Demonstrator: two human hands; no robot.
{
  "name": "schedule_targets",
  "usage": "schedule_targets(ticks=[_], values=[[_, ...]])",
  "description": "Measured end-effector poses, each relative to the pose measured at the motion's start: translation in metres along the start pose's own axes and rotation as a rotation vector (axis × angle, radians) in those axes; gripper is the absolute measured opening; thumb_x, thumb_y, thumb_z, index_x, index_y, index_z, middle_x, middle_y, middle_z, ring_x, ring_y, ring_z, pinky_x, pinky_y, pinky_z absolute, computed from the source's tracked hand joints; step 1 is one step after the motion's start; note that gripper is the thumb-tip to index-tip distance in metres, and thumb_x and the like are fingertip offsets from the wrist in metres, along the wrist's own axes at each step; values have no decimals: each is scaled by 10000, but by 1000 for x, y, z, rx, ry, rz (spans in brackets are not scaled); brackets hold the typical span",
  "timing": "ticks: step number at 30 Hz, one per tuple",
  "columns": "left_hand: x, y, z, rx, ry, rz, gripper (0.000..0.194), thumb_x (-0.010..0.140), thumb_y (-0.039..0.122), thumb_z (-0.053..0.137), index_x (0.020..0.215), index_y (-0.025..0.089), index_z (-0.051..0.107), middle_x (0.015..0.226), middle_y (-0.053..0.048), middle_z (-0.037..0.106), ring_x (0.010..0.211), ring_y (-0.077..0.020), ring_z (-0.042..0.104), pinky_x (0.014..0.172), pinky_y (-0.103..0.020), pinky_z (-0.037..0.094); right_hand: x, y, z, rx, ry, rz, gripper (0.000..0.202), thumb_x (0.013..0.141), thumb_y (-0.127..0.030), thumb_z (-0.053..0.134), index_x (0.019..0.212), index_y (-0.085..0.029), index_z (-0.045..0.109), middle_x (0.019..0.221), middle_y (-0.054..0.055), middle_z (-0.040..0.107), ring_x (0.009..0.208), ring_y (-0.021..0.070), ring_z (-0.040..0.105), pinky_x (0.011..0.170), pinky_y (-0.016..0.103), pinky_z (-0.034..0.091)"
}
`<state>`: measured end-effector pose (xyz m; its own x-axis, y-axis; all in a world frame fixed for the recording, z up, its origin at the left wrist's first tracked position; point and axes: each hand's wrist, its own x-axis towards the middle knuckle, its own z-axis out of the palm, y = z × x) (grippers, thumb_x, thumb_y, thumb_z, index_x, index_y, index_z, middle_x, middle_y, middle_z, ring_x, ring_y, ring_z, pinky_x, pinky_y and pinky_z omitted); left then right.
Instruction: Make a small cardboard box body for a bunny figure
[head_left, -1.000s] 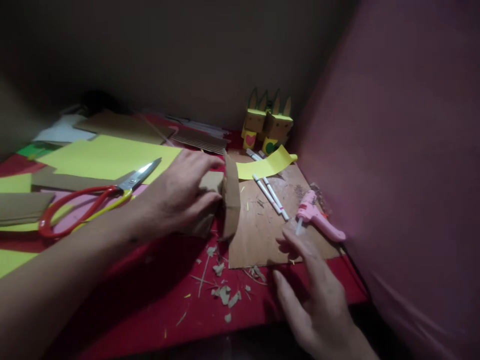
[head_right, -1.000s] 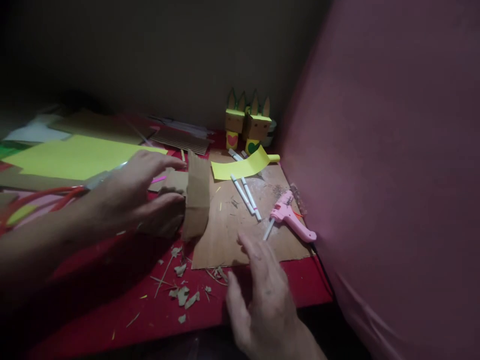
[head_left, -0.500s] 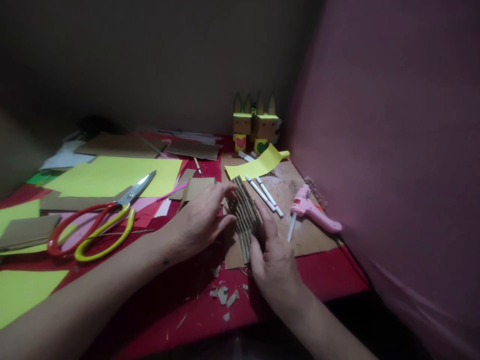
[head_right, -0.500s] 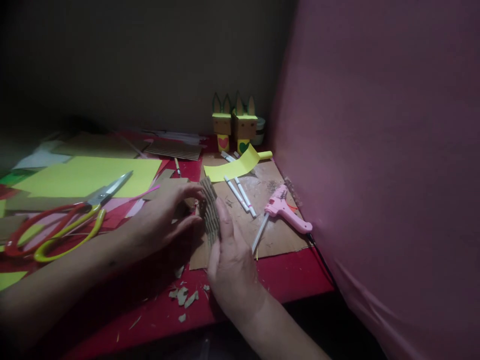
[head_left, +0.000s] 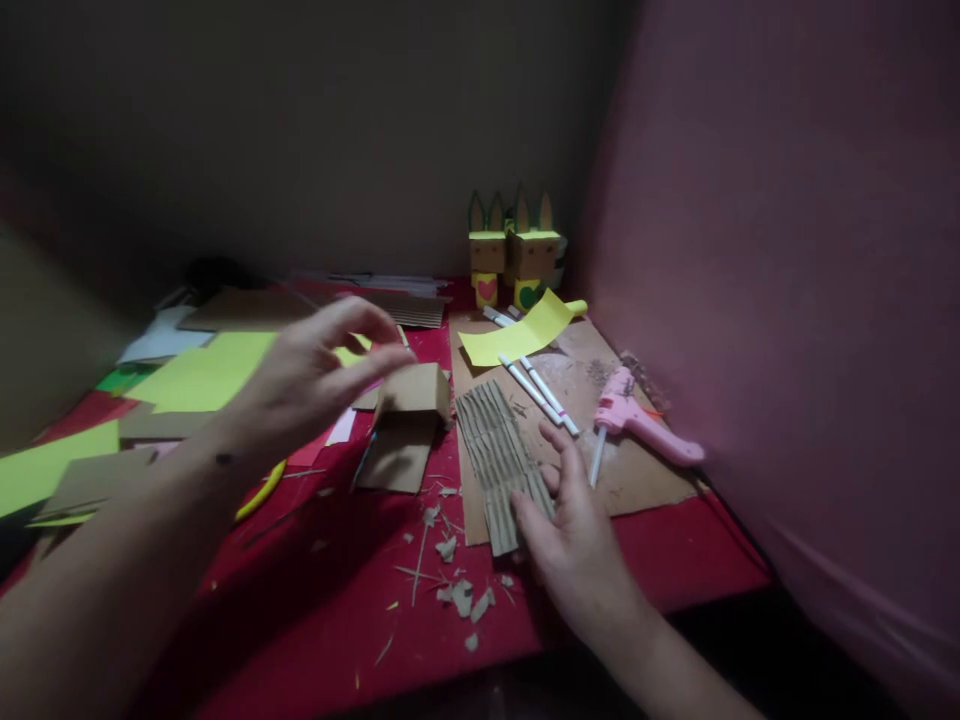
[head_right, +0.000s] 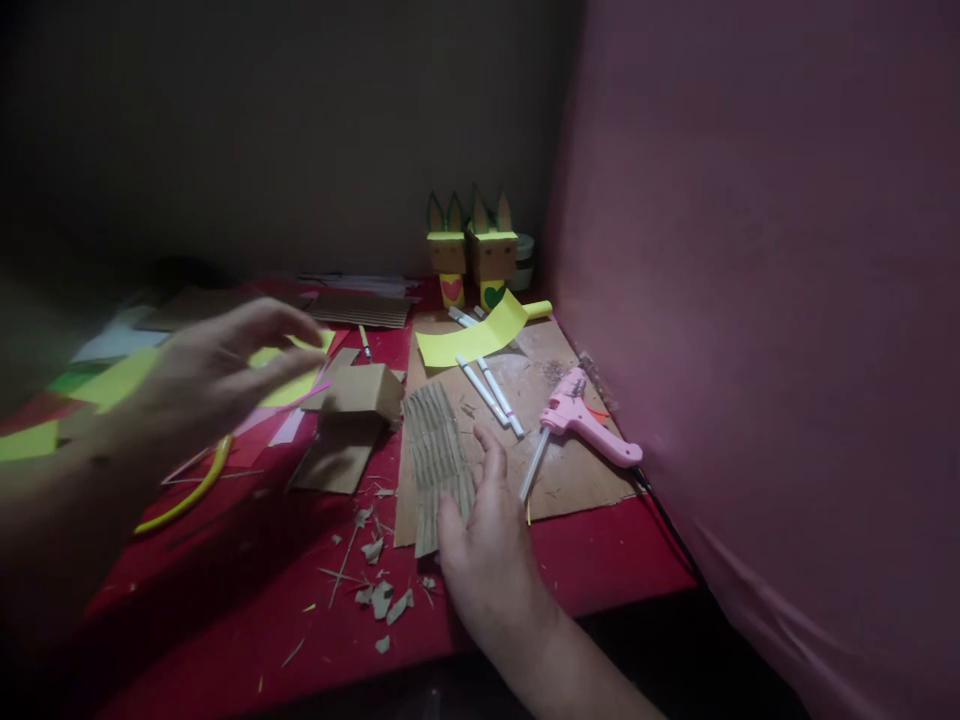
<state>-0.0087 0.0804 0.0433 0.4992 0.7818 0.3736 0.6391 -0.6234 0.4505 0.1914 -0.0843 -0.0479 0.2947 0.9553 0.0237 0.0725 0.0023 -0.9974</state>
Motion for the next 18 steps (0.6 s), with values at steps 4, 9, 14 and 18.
schedule_targets(ticks=[4,9,14,18], values=[[15,-7,37,219,-298,204,816,722,609,750,1383,194,512,1389,-172,543,1264,-402,488,1004,-528,435,-2,-2,-2,-48,-3,-19,587,826,-237,599,1372,-201,387,1181,154,702,1063,270,710,906,441,580],[23,-22,47,286,-385,198,519,823,458,699,1255,181,623,1126,-144,602,1032,-323,572,860,-433,480,-11,-9,-8,-171,-12,9,477,855,-265,569,1309,-182,451,907,78,691,756,207,716,671,341,591],[11,-3,16,121,-271,300,487,903,572,576,1280,263,566,1134,-81,580,924,-258,593,761,-368,480,-23,-9,-16,-377,29,-144,440,861,-203,545,1293,-165,473,830,33,640,517,127,602,482,260,514],[-5,22,5,117,-307,302,496,904,570,579,1327,317,519,1098,-48,617,860,-239,598,681,-336,480,-18,-17,-33,-543,72,-341,410,890,-139,513,1297,-184,492,1008,96,667,689,158,659,601,288,583]])
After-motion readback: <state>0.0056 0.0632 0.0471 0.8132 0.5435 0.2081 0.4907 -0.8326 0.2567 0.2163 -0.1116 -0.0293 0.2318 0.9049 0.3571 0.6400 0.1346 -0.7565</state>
